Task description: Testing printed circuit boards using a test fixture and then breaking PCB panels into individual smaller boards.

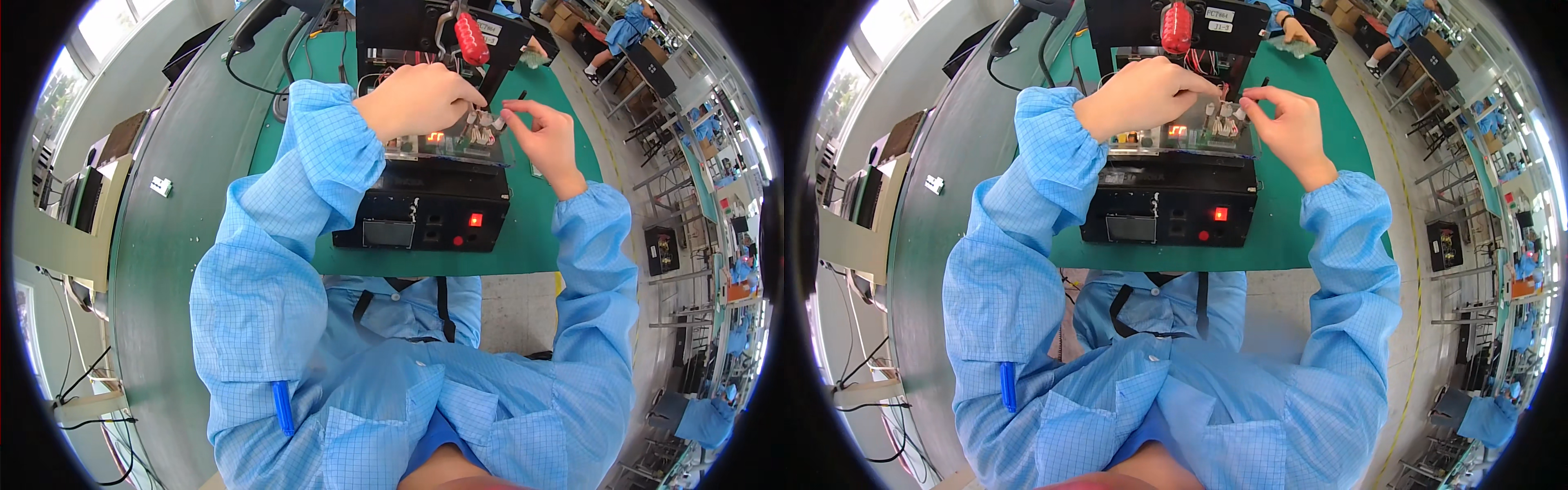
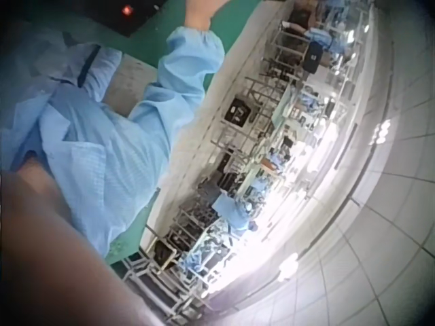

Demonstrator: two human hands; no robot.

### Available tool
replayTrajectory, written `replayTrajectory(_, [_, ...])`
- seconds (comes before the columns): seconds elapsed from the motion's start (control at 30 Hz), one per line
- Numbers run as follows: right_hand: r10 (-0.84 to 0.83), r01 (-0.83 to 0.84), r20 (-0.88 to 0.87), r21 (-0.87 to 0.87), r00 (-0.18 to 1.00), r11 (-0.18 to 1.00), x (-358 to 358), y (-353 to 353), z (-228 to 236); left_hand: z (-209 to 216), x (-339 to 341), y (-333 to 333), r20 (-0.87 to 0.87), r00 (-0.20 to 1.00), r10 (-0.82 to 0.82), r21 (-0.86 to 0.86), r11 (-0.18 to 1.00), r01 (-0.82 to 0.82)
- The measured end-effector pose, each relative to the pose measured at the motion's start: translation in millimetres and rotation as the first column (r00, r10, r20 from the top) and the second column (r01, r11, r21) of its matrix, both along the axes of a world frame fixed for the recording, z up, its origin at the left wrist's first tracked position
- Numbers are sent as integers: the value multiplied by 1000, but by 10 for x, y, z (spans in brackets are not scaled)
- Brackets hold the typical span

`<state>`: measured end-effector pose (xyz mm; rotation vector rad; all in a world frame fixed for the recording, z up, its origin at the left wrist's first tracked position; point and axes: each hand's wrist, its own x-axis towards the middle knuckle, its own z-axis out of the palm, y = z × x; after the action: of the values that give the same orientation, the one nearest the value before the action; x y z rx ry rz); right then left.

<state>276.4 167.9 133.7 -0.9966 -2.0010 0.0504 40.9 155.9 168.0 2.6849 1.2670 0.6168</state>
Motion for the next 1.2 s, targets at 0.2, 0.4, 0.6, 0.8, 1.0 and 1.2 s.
replayTrajectory(0.2, [33, -32, 27, -65, 999, 997, 19, 23, -62, -53, -14, 10, -35, 999, 10, -8, 1000, -11])
replayTrajectory(0.4, [151, -143, 153, -64, 977, 988, -124, 24, 125, -54, 22, -14, -117, 993, 9, -76, 997, -18])
replayTrajectory(0.6, [111, -84, 248, -115, 962, 990, -178, 45, 31, -10, 56, 7, -134, 991, 21, -129, 991, -39])
replayTrajectory(0.8, [118, -101, 329, -68, 937, 993, -158, 105, 26, -59, 46, 14, -124, 992, 9, -27, 1000, -12])
replayTrajectory(1.0, [156, -148, 183, -56, 971, 987, -179, 74, -45, -86, 23, -41, -88, 996, 19, -144, 989, -32])
replayTrajectory(1.2, [140, -128, 197, -75, 970, 989, -187, 40, -2, -152, -14, -37, -81, 997, -8, -106, 994, 0])
